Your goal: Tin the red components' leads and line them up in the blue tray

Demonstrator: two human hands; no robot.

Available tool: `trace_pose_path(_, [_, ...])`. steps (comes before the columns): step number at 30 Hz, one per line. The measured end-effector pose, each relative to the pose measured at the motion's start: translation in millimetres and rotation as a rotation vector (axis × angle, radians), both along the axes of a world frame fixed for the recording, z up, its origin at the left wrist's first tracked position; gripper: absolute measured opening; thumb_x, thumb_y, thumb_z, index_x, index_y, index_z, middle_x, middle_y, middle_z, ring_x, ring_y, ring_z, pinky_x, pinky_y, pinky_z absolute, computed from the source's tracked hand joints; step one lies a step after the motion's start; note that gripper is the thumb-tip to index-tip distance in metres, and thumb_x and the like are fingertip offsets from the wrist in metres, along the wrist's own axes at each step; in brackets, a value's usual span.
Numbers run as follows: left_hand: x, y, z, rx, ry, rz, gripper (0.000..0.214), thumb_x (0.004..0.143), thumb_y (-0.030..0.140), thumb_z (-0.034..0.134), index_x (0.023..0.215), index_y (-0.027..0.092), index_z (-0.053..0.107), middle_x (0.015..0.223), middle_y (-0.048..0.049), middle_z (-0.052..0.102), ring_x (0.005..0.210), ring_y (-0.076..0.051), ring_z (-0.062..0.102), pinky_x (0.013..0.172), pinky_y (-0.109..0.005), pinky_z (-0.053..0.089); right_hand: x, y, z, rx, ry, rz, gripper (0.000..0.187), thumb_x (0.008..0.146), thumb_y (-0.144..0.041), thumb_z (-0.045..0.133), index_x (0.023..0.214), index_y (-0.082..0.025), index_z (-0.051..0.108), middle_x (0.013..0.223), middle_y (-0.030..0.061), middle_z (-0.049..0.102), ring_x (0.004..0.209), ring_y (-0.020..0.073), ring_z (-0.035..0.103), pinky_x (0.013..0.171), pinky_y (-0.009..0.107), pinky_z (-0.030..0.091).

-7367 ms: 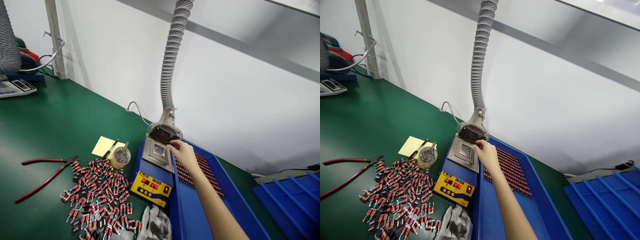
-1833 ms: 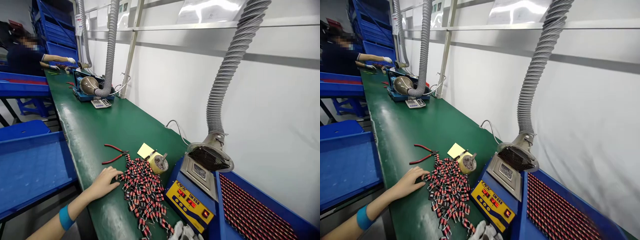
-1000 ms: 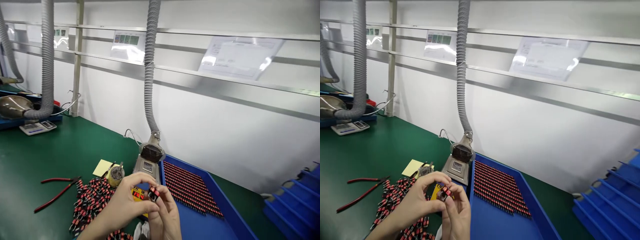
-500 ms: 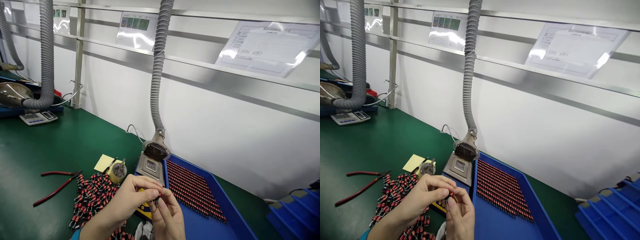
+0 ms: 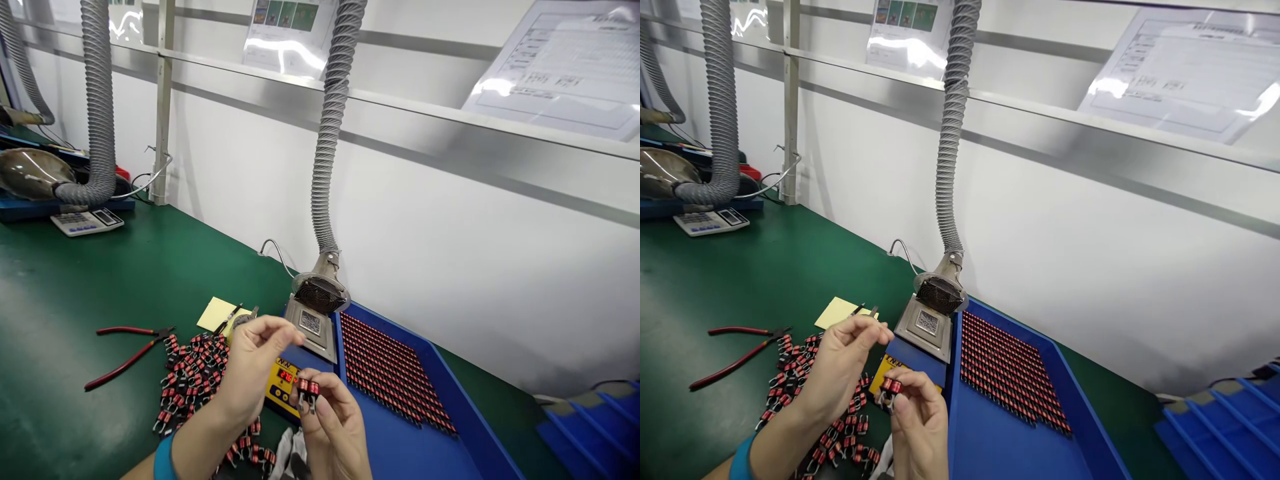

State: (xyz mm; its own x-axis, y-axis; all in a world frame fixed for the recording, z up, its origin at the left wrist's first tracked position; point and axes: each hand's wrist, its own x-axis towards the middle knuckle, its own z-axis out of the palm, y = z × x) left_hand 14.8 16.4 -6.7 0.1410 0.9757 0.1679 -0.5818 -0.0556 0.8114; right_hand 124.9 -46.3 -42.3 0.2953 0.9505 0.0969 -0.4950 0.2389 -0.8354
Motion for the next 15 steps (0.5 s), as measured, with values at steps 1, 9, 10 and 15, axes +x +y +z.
trace_pose_path(1, [-2.1, 0.6, 0.6, -0.002, -0.015, 0.015, 0.022, 0.078, 0.041, 0.075, 0.075, 0.020, 0.071, 0.075, 0.0001, 0.073, 0.081, -0.015, 0.066, 0.085, -0.028, 0.051, 1.0, 0.5, -1.0, 0.006, 0.024, 0.000, 0.022, 0.066, -0.034, 0.087, 0.081, -0.024, 0.075, 0.089, 0.0033, 0.072, 0.084, 0.0156, 0.067, 0.079, 0.025, 0.054])
trace_pose_path(9, [5.2, -13.7, -5.2, 0.153, 0.227, -0.467, 0.042, 0.085, 0.024, 0.067, 0.127, 0.025, 0.061, 0.129, -0.0073, 0.065, 0.124, -0.023, 0.055, 0.109, -0.039, 0.038, 17.0, 7.0, -7.9, 0.126, 0.039, -0.010, 0.015, 0.077, -0.030, 0.080, 0.085, -0.029, 0.067, 0.093, -0.0006, 0.069, 0.093, 0.0176, 0.068, 0.083, 0.032, 0.056])
trace_pose_path(10, [5.8, -14.5, -5.0, 0.150, 0.216, -0.471, 0.042, 0.086, 0.024, 0.066, 0.127, 0.024, 0.061, 0.123, -0.0077, 0.068, 0.121, -0.023, 0.057, 0.107, -0.039, 0.039, 19.5, 5.6, -4.6, 0.133, 0.018, -0.040, 0.016, 0.077, -0.032, 0.079, 0.086, -0.029, 0.067, 0.092, -0.0007, 0.068, 0.091, 0.0176, 0.067, 0.082, 0.032, 0.056])
trace_pose_path(15, [-1.4, -16.0, 0.7, 0.077, 0.144, -0.691, 0.057, 0.082, 0.022, 0.071, 0.134, 0.023, 0.048, 0.096, -0.0029, 0.070, 0.094, -0.018, 0.067, 0.089, -0.034, 0.048, 28.0, -9.1, 16.4, -0.010, -0.059, -0.045, 0.030, 0.072, -0.045, 0.080, 0.094, -0.025, 0.075, 0.087, 0.0022, 0.065, 0.078, 0.0162, 0.064, 0.071, 0.026, 0.053])
